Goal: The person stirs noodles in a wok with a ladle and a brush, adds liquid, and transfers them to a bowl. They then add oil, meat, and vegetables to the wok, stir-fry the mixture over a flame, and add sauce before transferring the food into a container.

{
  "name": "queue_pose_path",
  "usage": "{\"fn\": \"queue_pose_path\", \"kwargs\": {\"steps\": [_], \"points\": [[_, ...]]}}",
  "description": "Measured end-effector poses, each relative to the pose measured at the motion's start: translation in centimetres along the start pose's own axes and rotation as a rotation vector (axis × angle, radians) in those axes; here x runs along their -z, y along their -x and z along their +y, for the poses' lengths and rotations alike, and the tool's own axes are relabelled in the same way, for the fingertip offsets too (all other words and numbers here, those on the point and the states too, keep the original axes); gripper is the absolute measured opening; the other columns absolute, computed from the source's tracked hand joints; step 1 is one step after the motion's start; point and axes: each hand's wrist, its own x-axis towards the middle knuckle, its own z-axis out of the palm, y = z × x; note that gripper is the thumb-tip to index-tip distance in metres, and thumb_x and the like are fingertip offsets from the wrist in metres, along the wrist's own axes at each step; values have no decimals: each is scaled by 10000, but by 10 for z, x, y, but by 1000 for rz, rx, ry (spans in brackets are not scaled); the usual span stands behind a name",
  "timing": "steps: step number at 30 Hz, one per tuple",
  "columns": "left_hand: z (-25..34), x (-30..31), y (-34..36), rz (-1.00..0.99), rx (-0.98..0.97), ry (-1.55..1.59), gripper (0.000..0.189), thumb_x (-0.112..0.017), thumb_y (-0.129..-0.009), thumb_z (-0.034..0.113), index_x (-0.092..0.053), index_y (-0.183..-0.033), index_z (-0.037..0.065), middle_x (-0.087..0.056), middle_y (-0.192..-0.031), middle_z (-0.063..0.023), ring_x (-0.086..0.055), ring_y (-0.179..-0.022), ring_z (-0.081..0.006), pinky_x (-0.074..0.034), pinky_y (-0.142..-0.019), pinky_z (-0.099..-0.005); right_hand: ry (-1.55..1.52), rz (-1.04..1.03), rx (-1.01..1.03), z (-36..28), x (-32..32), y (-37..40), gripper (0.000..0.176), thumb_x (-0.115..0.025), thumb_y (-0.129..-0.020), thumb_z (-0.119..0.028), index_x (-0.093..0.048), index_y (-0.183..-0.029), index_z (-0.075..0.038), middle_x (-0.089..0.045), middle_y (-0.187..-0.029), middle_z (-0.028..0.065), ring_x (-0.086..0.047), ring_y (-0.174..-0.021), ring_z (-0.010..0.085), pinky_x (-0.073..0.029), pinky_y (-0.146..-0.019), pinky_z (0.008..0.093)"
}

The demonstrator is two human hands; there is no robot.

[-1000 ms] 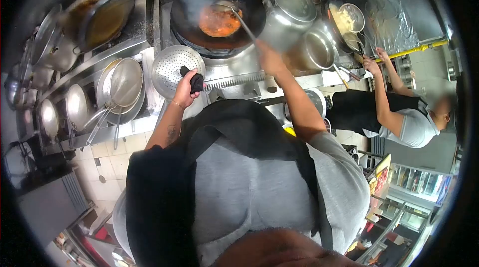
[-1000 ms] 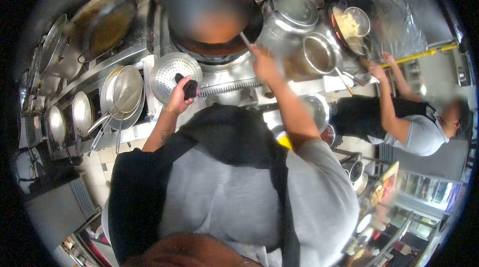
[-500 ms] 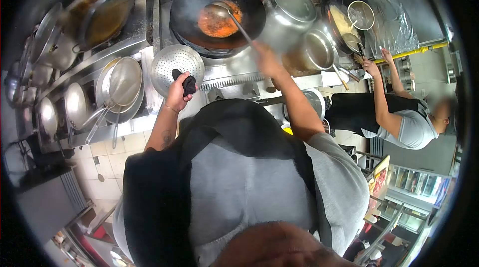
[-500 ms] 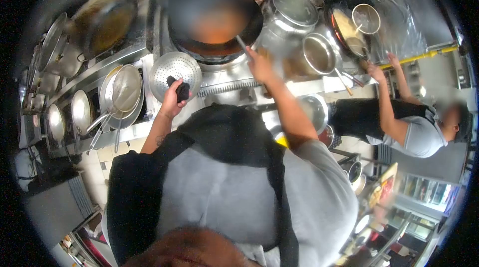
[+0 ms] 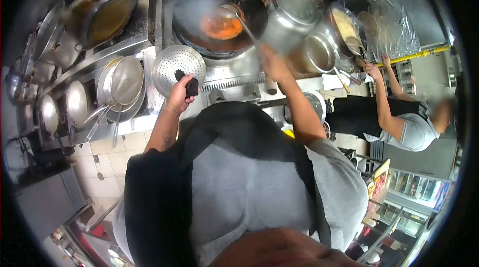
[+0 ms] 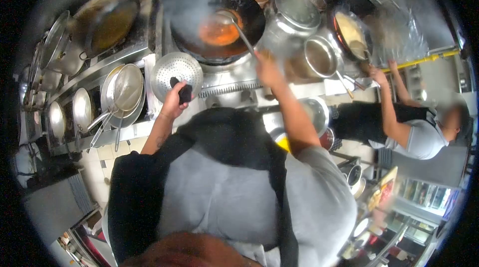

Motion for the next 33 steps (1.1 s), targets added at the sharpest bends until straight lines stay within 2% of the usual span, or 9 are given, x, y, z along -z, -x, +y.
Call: {"fn": "queue_pose_path", "kwargs": {"steps": [4,8,10,17,20,23,25,29,33], "points": [[2,-11,5,38,-17,-38,288,-649,-1004,403,-625,-1019,116,-662,-814,-59,-616,-572,-118,-354,-365,-225,-33,92,-80,-2,-13,-8,588,-585,-954,-95,-501,-1536,-104,-583,-1407,297,-579,-1278,464,-457,-1098,507],[-2,-13,0,45,-41,-26,300,-659,-996,406,-621,-1022,110,-659,-798,-59,-623,-580,-120,-350,-363,-227,-58,28,-23,9,-7,-23,578,-576,-956,-84,-510,-1529,-97,-585,-1404,284,-574,-1280,454,-455,-1094,500],[-1,-11,1,40,-16,-62,303,-662,-994,408,-619,-1023,109,-658,-797,-57,-627,-583,-121,-349,-363,-227,-124,45,-22,-12,2,-11,607,-539,-952,-70,-458,-1554,-69,-533,-1513,261,-511,-1397,433,-394,-1193,463],[-5,-17,-4,45,-1,1,292,-664,-989,407,-613,-991,120,-661,-753,-66,-591,-526,-121,-337,-362,-223,14,-65,-51,-23,-1,-9,613,-557,-961,-54,-447,-1564,-59,-485,-1560,257,-439,-1468,402,-323,-1242,454],[-7,-14,1,36,31,-37,290,-663,-989,409,-613,-992,123,-663,-751,-73,-568,-504,-118,-330,-358,-226,-61,32,91,4,-33,1,638,-612,-952,-95,-476,-1572,-157,-534,-1418,366,-471,-1365,520,-346,-1188,516],[0,-17,1,60,13,-63,286,-661,-994,401,-619,-1017,119,-670,-755,-87,-556,-488,-115,-321,-350,-231,-169,-55,-5,-14,-12,-10,641,-628,-947,-118,-482,-1569,-164,-535,-1435,351,-450,-1394,509,-310,-1213,511],[2,-9,0,45,-7,-39,286,-667,-992,397,-617,-1021,116,-667,-763,-81,-581,-514,-119,-322,-351,-230,-163,66,38,-10,-24,-3,636,-637,-939,-124,-496,-1559,-159,-584,-1385,331,-523,-1332,494,-379,-1163,521],[4,-16,6,79,-29,47,277,-669,-996,377,-602,-1037,111,-653,-836,-57,-654,-619,-138,-326,-352,-225,-54,3,20,-4,-5,-27,631,-640,-961,-167,-482,-1572,-192,-661,-1291,285,-648,-1161,466,-508,-1013,509],[0,-7,5,45,-19,47,270,-668,-1000,366,-597,-1043,109,-650,-869,-55,-671,-643,-145,-336,-353,-229,-105,13,-40,-9,-7,-19,639,-638,-966,-183,-470,-1581,-234,-655,-1310,281,-638,-1185,459,-501,-1026,499]]}}
